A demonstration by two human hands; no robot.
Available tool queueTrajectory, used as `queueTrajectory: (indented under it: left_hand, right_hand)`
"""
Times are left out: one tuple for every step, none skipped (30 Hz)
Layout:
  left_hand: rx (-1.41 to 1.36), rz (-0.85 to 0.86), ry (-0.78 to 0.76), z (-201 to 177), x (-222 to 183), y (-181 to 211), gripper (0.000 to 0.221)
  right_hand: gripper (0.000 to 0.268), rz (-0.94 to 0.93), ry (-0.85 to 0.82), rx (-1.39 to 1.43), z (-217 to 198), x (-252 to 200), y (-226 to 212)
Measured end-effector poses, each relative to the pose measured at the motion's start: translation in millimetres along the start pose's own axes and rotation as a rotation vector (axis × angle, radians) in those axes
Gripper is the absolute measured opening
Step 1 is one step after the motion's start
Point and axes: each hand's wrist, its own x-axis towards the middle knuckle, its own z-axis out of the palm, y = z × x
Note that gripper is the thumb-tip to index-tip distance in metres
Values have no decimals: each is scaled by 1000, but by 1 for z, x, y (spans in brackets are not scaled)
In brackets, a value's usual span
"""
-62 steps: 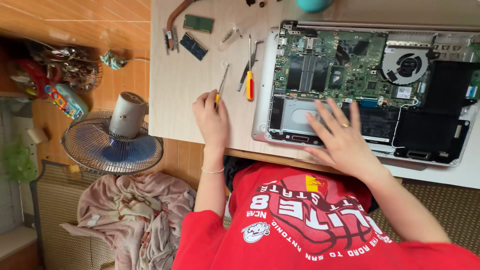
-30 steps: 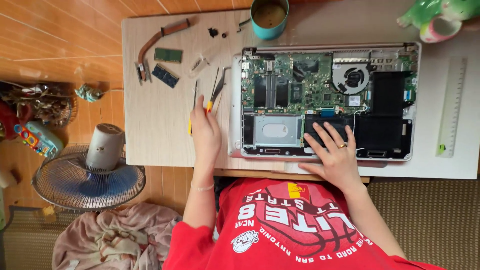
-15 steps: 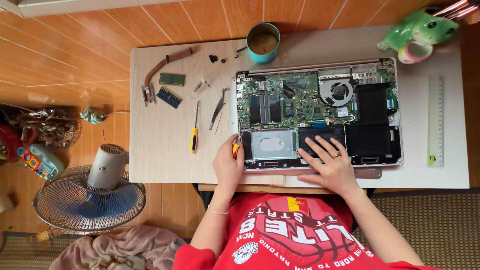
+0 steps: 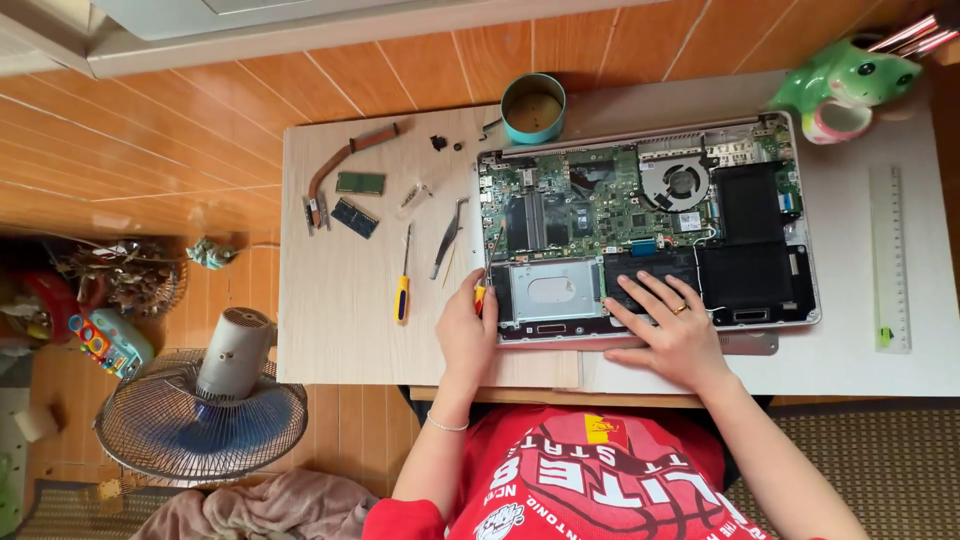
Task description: The person examines the internal components of a laptop and reassembles it.
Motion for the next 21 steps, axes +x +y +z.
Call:
queueTrajectory:
  left_hand:
    - [5,5,-2,0,0,0,34]
    - [11,10,-3,0,0,-1,37]
    - [11,10,-8,-2,1,1,37]
    - [-16,-11,-25,-5,2,3,40]
    - [-43,-34,-41,-7,2,5,43]
    - [-42,-35,-43,-11,5,6,43]
    - [-69,-103,-99,-14,6,7,42]
    - [-95,-171,-154,-18,7,8,41]
    - [-97,-174,-156,-22,9,10,41]
    - [-174,-67,-137,-27,11,11,36]
    - [-249,37,-118,-33,12,12,32]
    - [-248,31,-120,-37,18,19,32]
    - [-257,128,-134,-44,20,24,28]
    - [-266,225,-150,-50,23,30,24]
    - [-260,211,-157,-56,26,37,24]
    - [-232,290,-200,-61,29,45,23]
    - [-204,373,-241,-67,35,52,23]
    - [-199,364,-246,-70,38,57,23]
    - [-97,400,-314,-72,43,62,22]
    - [5,435,-383,-74,47,67,22]
    - [7,432,-386,-75,51,73,22]
  right_hand:
    - [66,0,2,4,0,-1,0]
    - [66,1,4,8,1,-2,0]
    - [66,5,2,9,0,-1,-1]
    - [66,7,5,15,0,-1,-1]
    - [66,7,8,21,-1,0,-1]
    - [66,9,6,22,0,0,-2]
    - [66,17,4,26,0,-1,-2]
    - [66,25,3,30,0,-2,-3]
    - [66,25,-1,30,1,-1,-4]
    - [68,45,1,35,1,1,-6]
    - [70,65,0,44,2,2,-8]
    - [70,65,-6,46,0,6,-9]
    - [75,97,-30,43,-1,8,-13]
    - [80,129,-54,39,-2,10,-16]
    - [80,131,-64,52,0,8,-17]
    - [80,132,-49,32,1,7,-17]
    - [80,132,-30,10,3,8,-17]
    - [80,133,-36,20,5,6,-17]
    - [77,126,-15,14,7,3,-16]
    - [75,119,6,8,8,2,-16]
    - [75,121,3,11,8,2,-16]
